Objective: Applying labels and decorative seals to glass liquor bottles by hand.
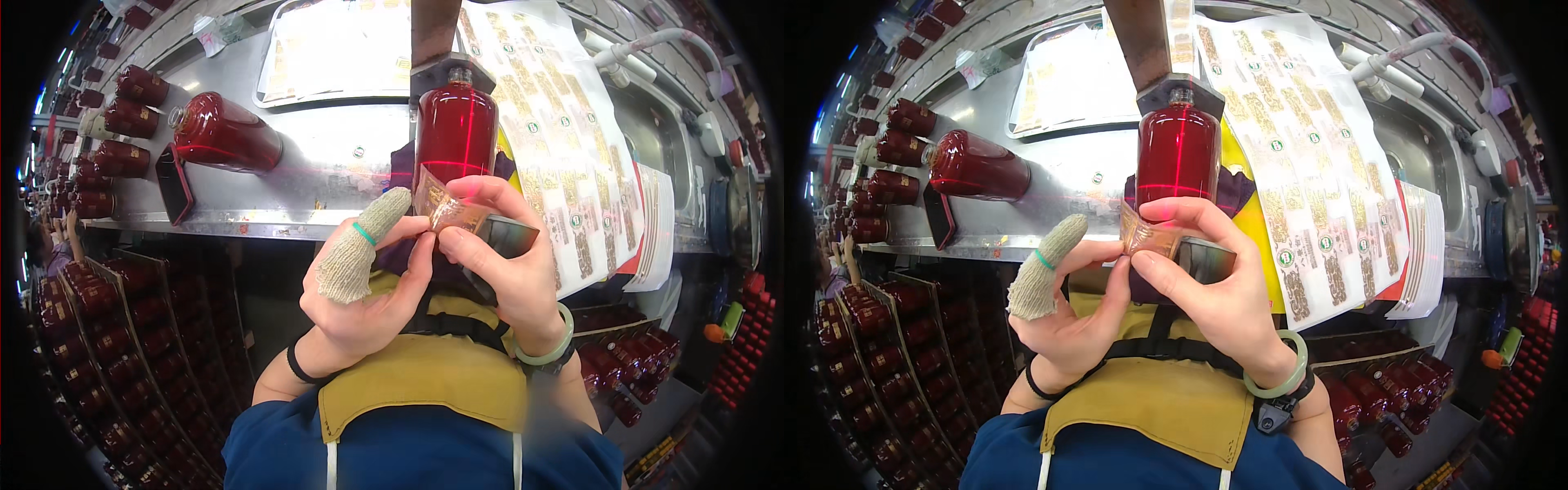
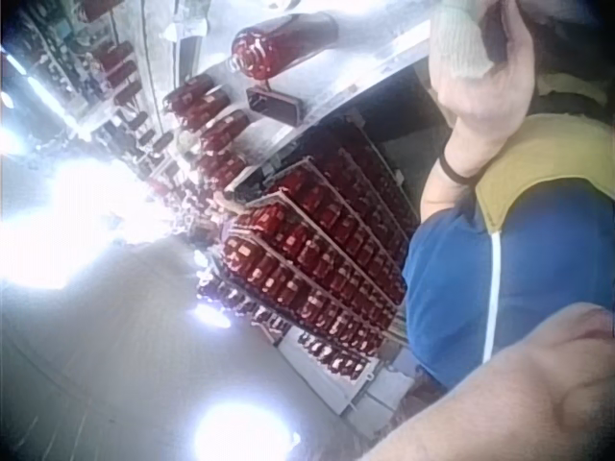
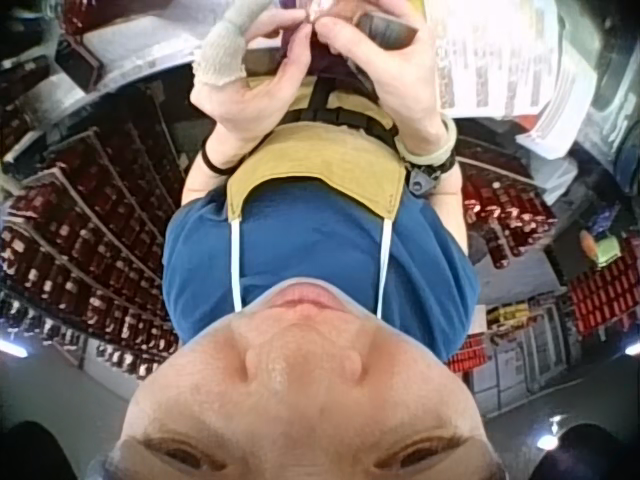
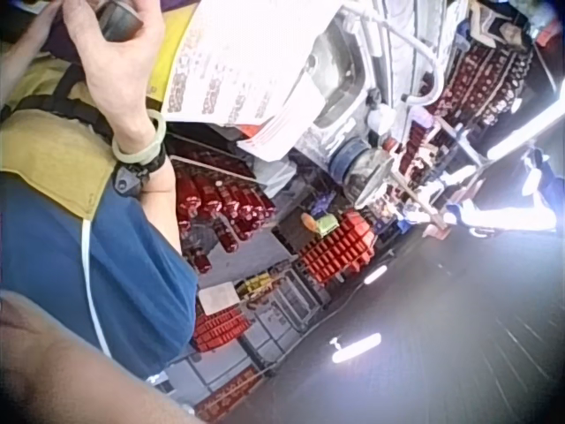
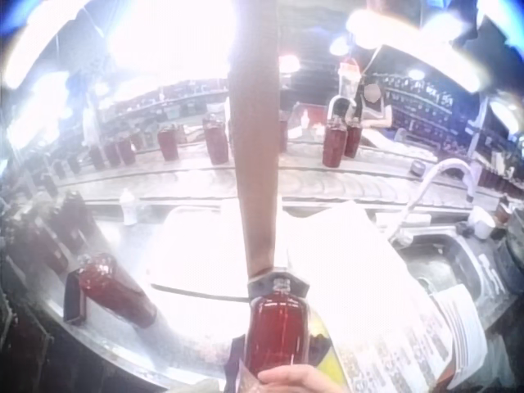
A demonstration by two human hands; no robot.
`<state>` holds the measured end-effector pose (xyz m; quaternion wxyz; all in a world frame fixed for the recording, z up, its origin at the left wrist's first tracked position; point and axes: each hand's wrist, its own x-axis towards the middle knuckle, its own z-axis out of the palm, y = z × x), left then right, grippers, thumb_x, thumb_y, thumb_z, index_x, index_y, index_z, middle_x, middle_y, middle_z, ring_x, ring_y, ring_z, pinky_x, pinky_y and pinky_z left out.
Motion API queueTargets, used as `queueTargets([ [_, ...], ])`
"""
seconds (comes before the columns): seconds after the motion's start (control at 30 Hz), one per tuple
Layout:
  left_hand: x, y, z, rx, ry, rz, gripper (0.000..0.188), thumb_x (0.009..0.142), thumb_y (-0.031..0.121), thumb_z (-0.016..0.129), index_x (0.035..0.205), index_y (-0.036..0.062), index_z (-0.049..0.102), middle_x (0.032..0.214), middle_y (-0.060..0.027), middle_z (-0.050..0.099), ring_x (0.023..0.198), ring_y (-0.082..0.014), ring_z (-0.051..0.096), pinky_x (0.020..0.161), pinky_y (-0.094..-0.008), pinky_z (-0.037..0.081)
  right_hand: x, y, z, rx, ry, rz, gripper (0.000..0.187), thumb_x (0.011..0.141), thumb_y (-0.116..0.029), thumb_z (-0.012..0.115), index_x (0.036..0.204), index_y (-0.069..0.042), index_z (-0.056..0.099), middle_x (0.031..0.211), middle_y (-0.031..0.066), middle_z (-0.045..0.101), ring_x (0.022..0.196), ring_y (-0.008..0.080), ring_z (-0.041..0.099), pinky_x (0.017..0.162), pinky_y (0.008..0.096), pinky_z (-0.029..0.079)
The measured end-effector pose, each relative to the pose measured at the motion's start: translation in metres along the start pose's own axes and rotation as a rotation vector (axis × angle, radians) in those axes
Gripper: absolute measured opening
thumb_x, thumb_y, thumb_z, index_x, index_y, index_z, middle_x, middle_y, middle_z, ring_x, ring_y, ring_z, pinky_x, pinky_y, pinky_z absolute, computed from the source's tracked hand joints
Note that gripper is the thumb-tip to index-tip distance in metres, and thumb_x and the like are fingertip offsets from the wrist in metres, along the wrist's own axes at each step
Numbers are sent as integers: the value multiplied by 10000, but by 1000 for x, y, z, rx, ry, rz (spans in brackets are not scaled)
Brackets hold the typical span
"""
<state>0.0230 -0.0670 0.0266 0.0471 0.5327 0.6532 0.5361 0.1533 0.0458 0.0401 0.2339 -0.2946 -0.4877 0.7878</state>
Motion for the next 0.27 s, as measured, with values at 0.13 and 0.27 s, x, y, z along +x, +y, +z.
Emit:
queueTargets([
  [0.13,0,1,0,19,8,1,585,770,-130,753,1307,-87,524,971,-151,730,900,-196,710,848,-308,543,0,-1,1,21,-9,43,366,887,-70,750,1219,-4,611,1073,46,688,1008,94,634,896,254,507],
  [0.27,-2,0,0,119,49,48,502,762,-93,782,1233,-53,613,1005,-141,738,871,-216,717,799,-304,553,1,2,1,33,-24,48,362,892,-78,746,1221,-8,610,1068,47,691,998,93,637,897,253,506],
])
